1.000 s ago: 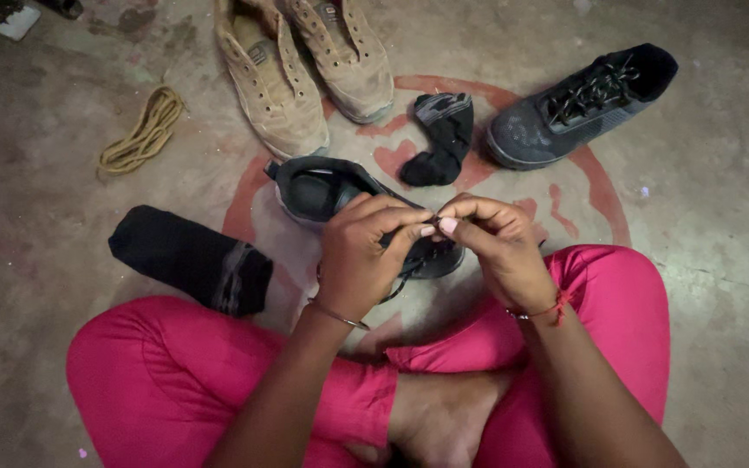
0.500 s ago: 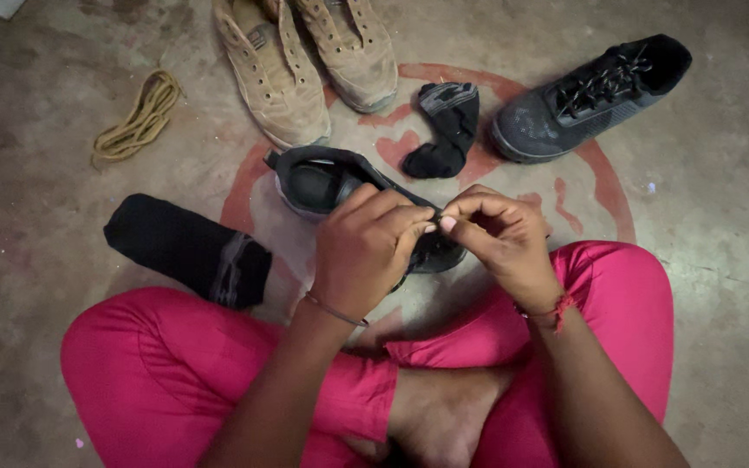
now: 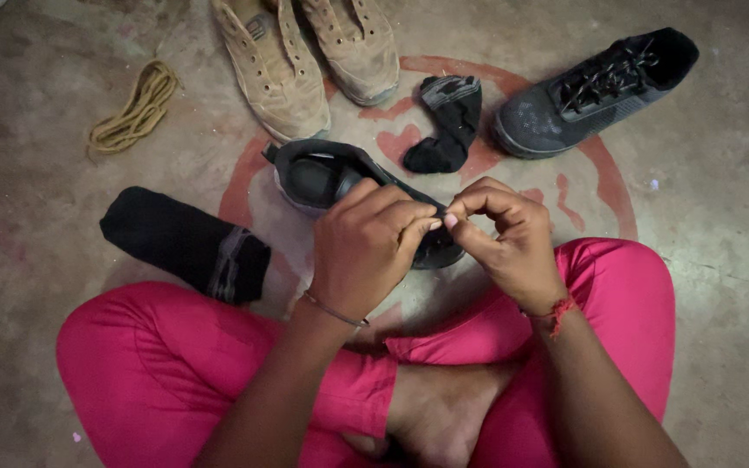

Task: The person sits on the floor and threads a black-and-white shoelace through the eyelets of a dark sneaker, then ties the laces into a knot.

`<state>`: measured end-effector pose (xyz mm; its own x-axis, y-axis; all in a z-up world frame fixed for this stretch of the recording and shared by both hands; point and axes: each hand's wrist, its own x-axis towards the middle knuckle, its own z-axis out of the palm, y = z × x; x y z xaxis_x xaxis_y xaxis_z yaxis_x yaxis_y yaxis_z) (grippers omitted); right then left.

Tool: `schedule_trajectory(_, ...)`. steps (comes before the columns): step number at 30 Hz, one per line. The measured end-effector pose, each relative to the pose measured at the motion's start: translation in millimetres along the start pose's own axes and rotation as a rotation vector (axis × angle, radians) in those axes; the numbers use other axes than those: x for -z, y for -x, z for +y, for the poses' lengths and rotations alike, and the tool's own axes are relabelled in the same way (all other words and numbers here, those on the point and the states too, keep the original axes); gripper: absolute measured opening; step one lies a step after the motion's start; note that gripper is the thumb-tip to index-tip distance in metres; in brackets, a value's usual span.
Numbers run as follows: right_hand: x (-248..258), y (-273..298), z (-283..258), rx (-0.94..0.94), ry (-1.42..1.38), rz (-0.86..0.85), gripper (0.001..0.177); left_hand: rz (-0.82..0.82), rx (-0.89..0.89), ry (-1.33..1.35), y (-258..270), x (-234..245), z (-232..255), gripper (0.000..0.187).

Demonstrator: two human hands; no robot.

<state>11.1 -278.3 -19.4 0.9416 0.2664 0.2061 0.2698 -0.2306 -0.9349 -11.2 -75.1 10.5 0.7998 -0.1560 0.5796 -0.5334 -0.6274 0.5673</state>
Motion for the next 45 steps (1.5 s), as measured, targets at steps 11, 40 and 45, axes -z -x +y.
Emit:
schedule_trajectory(11, 0.3, 0.7, 15.0, -0.056, -0.164, -0.001, 0.004, -0.008, 0.001, 0.006, 0.3, -0.4, -1.8, 0.01)
schedule_trajectory(40, 2.1, -2.2, 15.5, -0.071, -0.281, -0.001, 0.008, 0.002, -0.001, 0.041, 0.3, 0.0, -5.8, 0.01)
schedule_trajectory(45, 1.7, -4.9, 10.3, -0.079, -0.232, -0.011, 0.007, 0.002, 0.005, 0.032, 0.7, -1.4, -6.5, 0.01)
